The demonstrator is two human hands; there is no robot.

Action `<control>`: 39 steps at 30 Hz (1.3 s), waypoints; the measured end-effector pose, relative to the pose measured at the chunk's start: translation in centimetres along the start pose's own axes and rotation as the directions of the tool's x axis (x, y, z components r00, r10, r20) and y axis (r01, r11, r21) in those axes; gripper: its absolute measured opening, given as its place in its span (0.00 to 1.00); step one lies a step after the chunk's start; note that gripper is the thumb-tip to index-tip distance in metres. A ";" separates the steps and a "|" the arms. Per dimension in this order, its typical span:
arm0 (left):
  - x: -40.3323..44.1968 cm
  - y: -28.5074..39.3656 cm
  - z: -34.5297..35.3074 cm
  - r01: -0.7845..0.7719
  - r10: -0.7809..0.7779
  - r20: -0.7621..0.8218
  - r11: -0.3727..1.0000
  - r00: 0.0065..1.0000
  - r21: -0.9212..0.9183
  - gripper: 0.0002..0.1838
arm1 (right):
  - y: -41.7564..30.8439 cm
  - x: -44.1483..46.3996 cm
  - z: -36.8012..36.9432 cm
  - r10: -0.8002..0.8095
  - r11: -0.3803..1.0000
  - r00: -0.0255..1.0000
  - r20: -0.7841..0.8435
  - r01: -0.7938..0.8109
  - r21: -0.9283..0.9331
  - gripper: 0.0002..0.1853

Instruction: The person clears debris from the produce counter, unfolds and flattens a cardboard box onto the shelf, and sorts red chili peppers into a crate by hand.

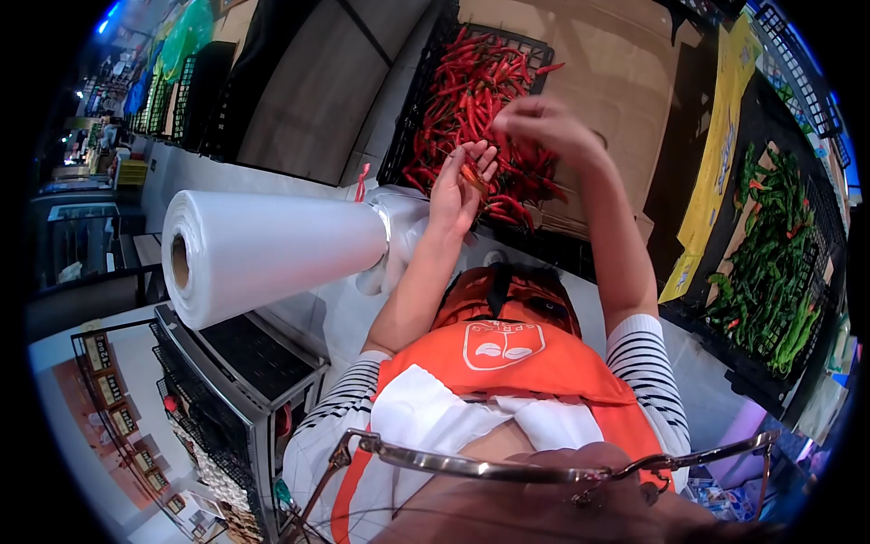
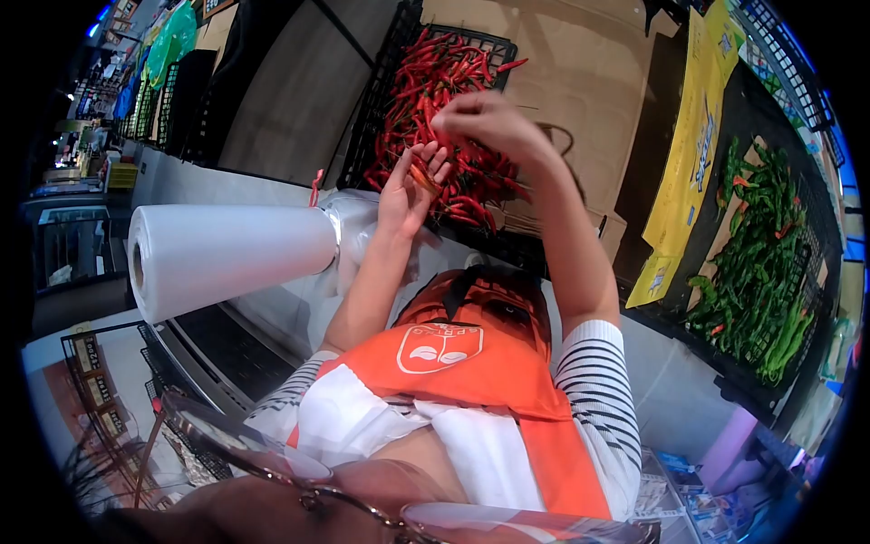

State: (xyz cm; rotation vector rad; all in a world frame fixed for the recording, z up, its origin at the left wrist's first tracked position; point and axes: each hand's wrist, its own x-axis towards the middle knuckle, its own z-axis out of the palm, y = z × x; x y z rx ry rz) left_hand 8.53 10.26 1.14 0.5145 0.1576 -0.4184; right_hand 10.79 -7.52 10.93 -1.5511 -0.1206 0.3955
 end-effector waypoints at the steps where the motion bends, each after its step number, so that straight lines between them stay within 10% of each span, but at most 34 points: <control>1: -0.1 0.0 0.2 0.041 -0.041 0.049 0.999 0.998 -0.017 0.14 | 0.4 -0.3 1.0 0.020 0.998 0.999 0.048 -0.023 0.050 0.11; 10: -1.8 -0.8 0.2 0.199 -0.202 -0.006 0.972 0.979 -0.126 0.27 | 4.0 -0.6 6.5 -0.267 0.813 0.925 -0.270 0.066 -0.578 0.12; 16: -3.0 -0.6 -1.1 0.260 -0.250 0.088 0.956 0.964 -0.134 0.22 | 7.9 -1.7 1.2 -0.010 0.999 0.780 -0.626 0.041 0.034 0.15; 20: -5.8 0.4 0.7 0.323 -0.323 0.013 0.945 0.946 -0.041 0.15 | 14.6 -4.3 -2.8 0.249 0.468 0.901 -0.354 0.208 0.859 0.20; 24: -6.6 0.0 0.8 0.353 -0.355 -0.021 0.933 0.935 -0.064 0.12 | 9.1 -7.4 1.5 0.190 0.223 0.950 -0.249 0.206 0.953 0.24; 27: -6.3 -0.4 1.2 0.330 -0.333 -0.062 0.942 0.941 -0.053 0.11 | 8.0 -7.3 3.5 0.095 0.395 0.954 -0.284 0.226 0.890 0.24; 31: -5.9 -1.2 1.0 0.333 -0.333 -0.012 0.942 0.943 -0.047 0.11 | 5.5 -7.9 6.4 -0.078 0.921 0.874 -0.479 0.247 0.301 0.18; 36: -7.1 -1.3 1.9 0.308 -0.326 -0.167 0.943 0.931 -0.123 0.12 | 6.8 -8.3 8.8 -0.486 0.824 0.834 -0.261 0.337 -0.456 0.21; 39: -8.1 -0.9 0.4 0.316 -0.315 -0.115 0.949 0.942 -0.009 0.13 | 5.5 -9.0 8.2 -0.536 0.791 0.820 -0.200 0.405 -0.459 0.21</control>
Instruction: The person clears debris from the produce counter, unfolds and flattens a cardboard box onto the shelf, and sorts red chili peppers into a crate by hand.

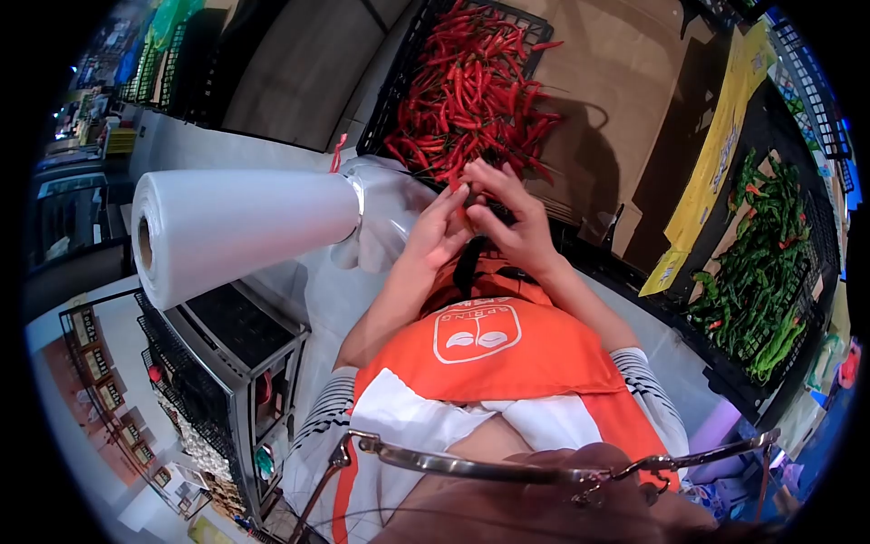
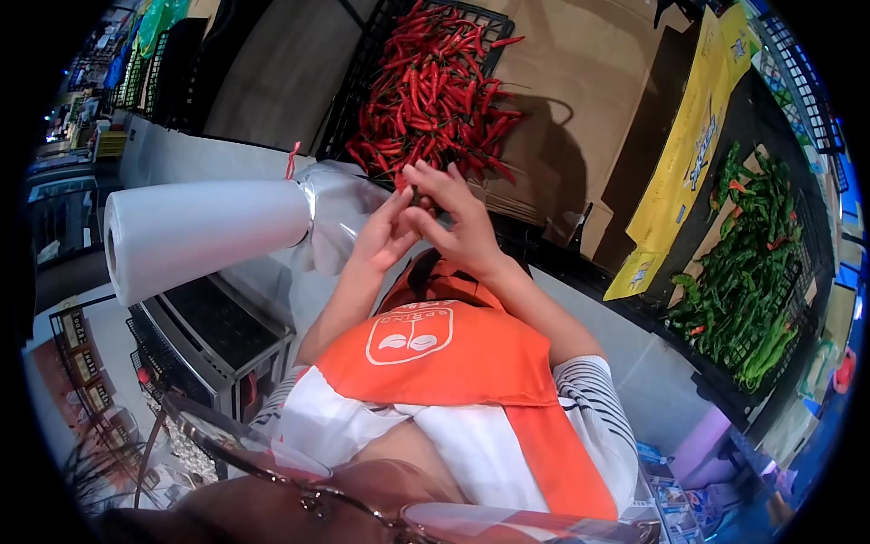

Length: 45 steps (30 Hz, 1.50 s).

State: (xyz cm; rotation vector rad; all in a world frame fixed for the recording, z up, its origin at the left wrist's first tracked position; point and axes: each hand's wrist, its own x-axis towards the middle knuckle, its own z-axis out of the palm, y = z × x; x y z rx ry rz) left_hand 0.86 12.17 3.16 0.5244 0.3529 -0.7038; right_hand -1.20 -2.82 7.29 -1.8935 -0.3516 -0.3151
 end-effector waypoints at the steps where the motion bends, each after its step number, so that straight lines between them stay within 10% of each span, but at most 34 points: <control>1: -0.6 0.1 -0.1 0.005 -0.005 -0.005 0.998 1.000 -0.062 0.13 | 0.6 0.0 -0.5 0.125 0.989 0.991 -0.050 -0.121 0.086 0.20; 4: -2.3 0.3 -0.8 -0.010 0.017 0.055 0.991 0.998 -0.134 0.13 | 6.5 -0.1 -1.9 0.386 0.907 0.882 -0.268 -0.311 0.284 0.16; 6: -3.9 0.4 -0.8 -0.032 0.035 0.023 0.991 0.999 -0.128 0.13 | 8.6 0.6 -4.4 0.384 0.791 0.895 -0.225 -0.445 -0.420 0.39; 8: -5.4 0.4 -0.9 -0.057 0.063 0.046 0.990 0.997 -0.128 0.13 | 9.0 1.2 -4.9 0.700 0.588 0.708 -0.094 -0.646 -0.487 0.53; 14: -7.8 -0.1 -0.6 -0.154 0.155 0.003 0.985 0.988 -0.081 0.12 | 11.2 4.2 -0.3 0.685 0.623 0.723 -0.085 -0.643 -0.446 0.60; 24: -8.6 -1.9 0.1 -0.206 0.206 -0.010 0.971 0.978 -0.122 0.12 | 16.7 12.1 -0.8 0.071 0.954 0.954 -0.292 -0.150 -0.259 0.32; 33: -10.7 -2.9 0.3 -0.277 0.276 -0.017 0.960 0.961 -0.030 0.11 | 11.9 27.2 -4.4 0.165 0.958 0.959 0.231 -0.100 -0.269 0.23; 36: -12.3 -3.4 -0.9 -0.317 0.317 0.000 0.948 0.948 -0.024 0.11 | 14.3 28.2 -5.5 -0.067 0.997 0.940 0.334 0.077 -0.018 0.24; 40: -14.9 -3.9 -2.8 -0.393 0.390 -0.102 0.919 0.915 -0.018 0.10 | 12.7 24.3 -5.2 -0.317 0.807 0.812 0.490 0.502 -0.311 0.19; 45: -15.9 -4.1 -3.9 -0.450 0.440 -0.212 0.893 0.873 -0.004 0.09 | 14.1 14.8 0.3 -0.482 0.517 0.251 0.839 0.855 0.042 0.23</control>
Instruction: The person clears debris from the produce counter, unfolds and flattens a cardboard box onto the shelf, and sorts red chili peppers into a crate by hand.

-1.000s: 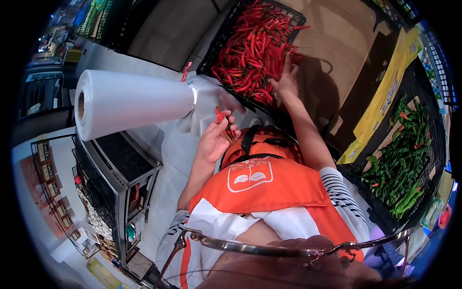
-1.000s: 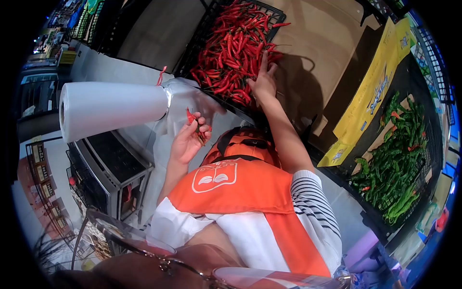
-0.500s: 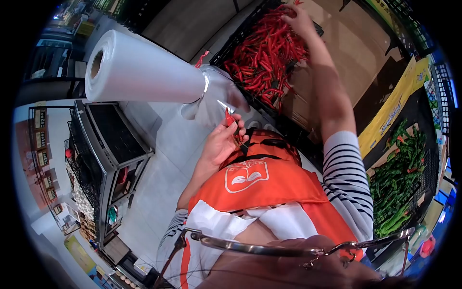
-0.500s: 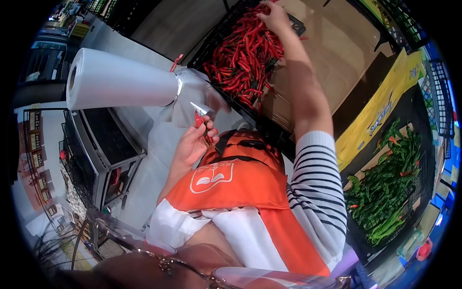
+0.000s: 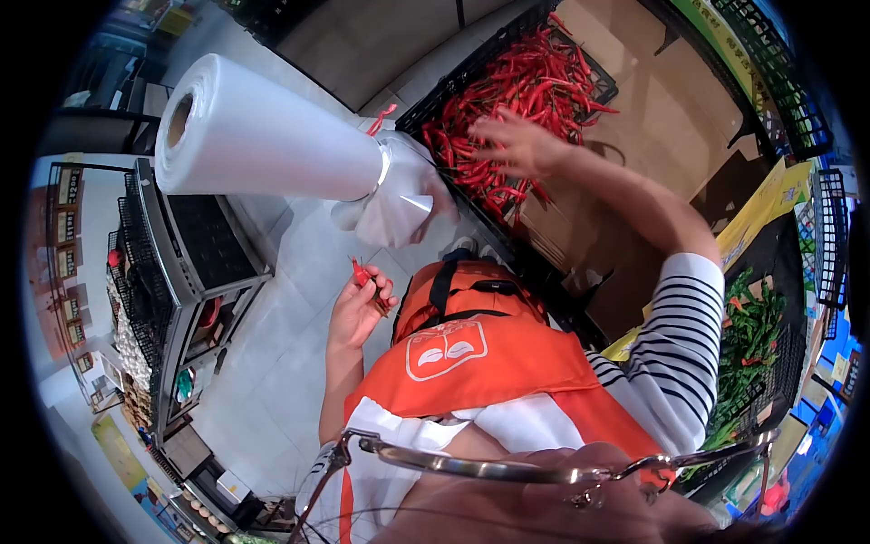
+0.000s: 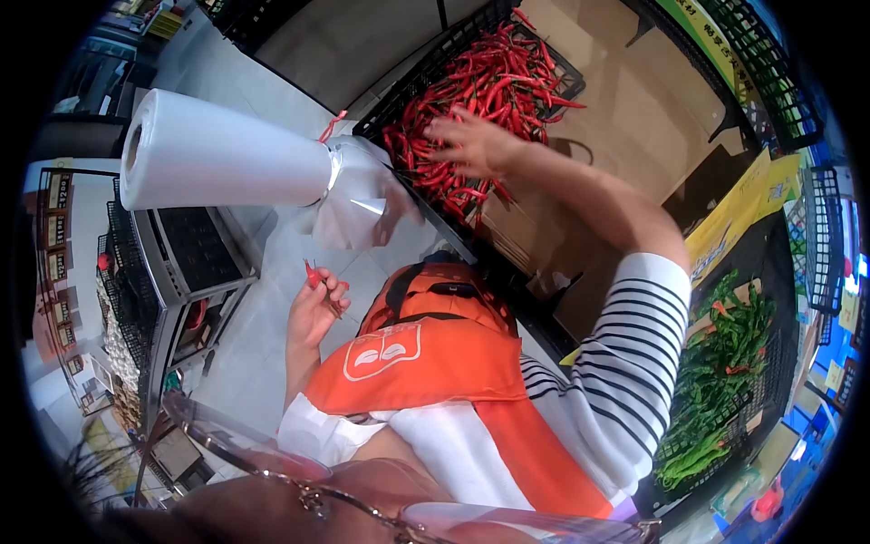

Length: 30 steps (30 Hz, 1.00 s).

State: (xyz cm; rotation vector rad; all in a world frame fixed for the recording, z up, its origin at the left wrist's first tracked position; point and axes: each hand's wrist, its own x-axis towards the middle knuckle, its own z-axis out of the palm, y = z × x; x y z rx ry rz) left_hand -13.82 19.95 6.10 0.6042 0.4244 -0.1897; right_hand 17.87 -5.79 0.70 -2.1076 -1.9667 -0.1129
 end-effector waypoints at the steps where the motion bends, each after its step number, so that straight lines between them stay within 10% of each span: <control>1: 0.0 -0.1 0.1 -0.003 0.003 -0.004 1.000 1.000 0.004 0.09 | -0.4 0.3 1.0 -0.049 0.999 0.997 0.055 0.050 -0.005 0.23; 9: 0.1 -1.1 0.7 0.031 -0.031 -0.005 0.999 0.999 0.022 0.10 | 4.9 -0.3 -1.7 0.305 0.923 0.948 0.094 -0.269 -0.274 0.32; 19: 0.3 -0.9 0.1 0.038 -0.037 -0.026 0.998 0.999 0.056 0.11 | 8.4 -2.2 -4.5 0.325 0.895 0.909 -0.261 -0.385 -0.226 0.23; 30: 1.0 -0.3 -0.7 0.052 -0.052 0.036 0.999 0.998 0.003 0.10 | 10.7 -2.6 -9.4 0.395 0.893 0.865 -0.310 -0.440 -0.092 0.15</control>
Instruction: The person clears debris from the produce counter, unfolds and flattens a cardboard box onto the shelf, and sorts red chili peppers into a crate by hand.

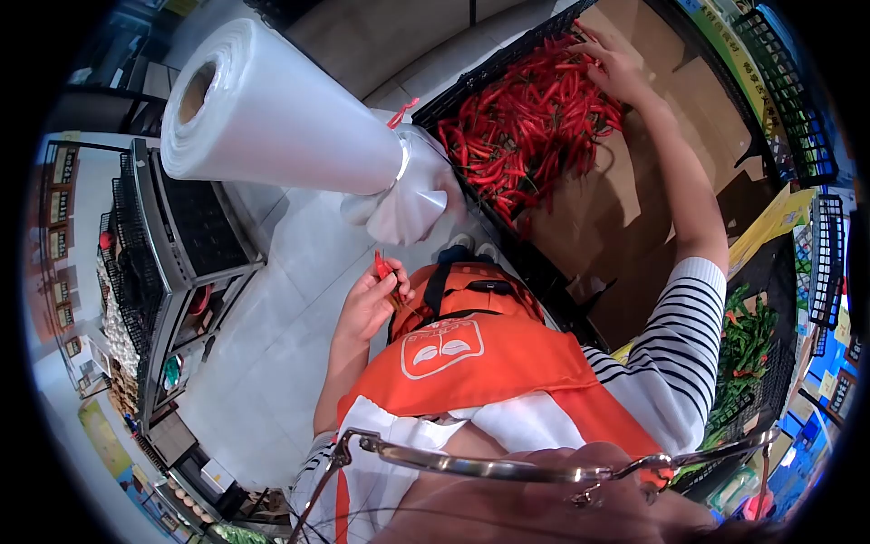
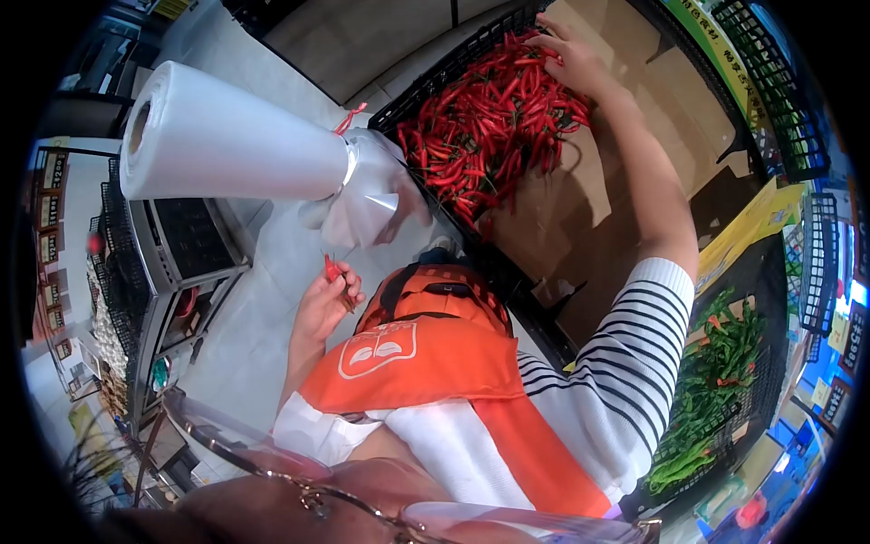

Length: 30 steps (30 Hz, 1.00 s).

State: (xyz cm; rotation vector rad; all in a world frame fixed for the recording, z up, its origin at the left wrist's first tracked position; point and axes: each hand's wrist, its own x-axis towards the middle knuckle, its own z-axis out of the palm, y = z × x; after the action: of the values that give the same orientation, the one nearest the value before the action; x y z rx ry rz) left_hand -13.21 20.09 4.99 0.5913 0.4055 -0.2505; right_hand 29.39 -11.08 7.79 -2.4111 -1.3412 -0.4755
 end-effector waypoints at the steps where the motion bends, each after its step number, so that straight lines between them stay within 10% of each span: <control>1: 0.1 0.0 -0.1 -0.005 0.005 0.007 1.000 1.000 -0.003 0.10 | -1.0 0.6 -0.1 -0.031 1.000 1.000 -0.004 0.031 0.005 0.14; 5: 0.3 0.3 0.2 0.004 -0.004 0.020 1.000 1.000 -0.002 0.10 | -5.5 1.4 2.5 -0.116 0.986 0.991 0.069 0.107 0.127 0.07; 10: 0.2 0.6 0.9 -0.007 0.006 0.029 1.000 1.000 0.018 0.10 | -9.6 -0.9 8.4 0.135 0.991 0.950 0.282 -0.133 -0.027 0.21; 20: 2.1 0.0 4.0 0.062 -0.068 0.147 0.997 0.987 0.042 0.09 | -8.5 -1.8 5.2 0.481 0.860 0.784 0.392 -0.509 -0.037 0.10; 23: 2.3 0.0 3.9 0.079 -0.084 0.150 0.996 0.985 0.036 0.09 | -9.6 -1.5 4.0 0.334 0.929 0.928 0.167 -0.295 -0.225 0.22; 27: 2.3 0.0 3.6 0.072 -0.085 0.156 0.994 0.984 0.084 0.10 | -11.3 -1.1 8.9 -0.105 0.992 0.949 0.297 0.120 -0.032 0.31; 30: 2.0 0.1 3.9 0.068 -0.077 0.146 0.996 0.986 0.062 0.10 | -11.0 -0.5 11.9 -0.119 0.960 0.934 0.337 0.195 -0.200 0.40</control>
State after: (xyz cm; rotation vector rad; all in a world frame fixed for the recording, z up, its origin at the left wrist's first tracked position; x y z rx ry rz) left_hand -10.26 17.67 7.05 0.6106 0.2773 -0.3742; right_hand 21.20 -0.67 -1.50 -2.6700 -1.7132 -0.2982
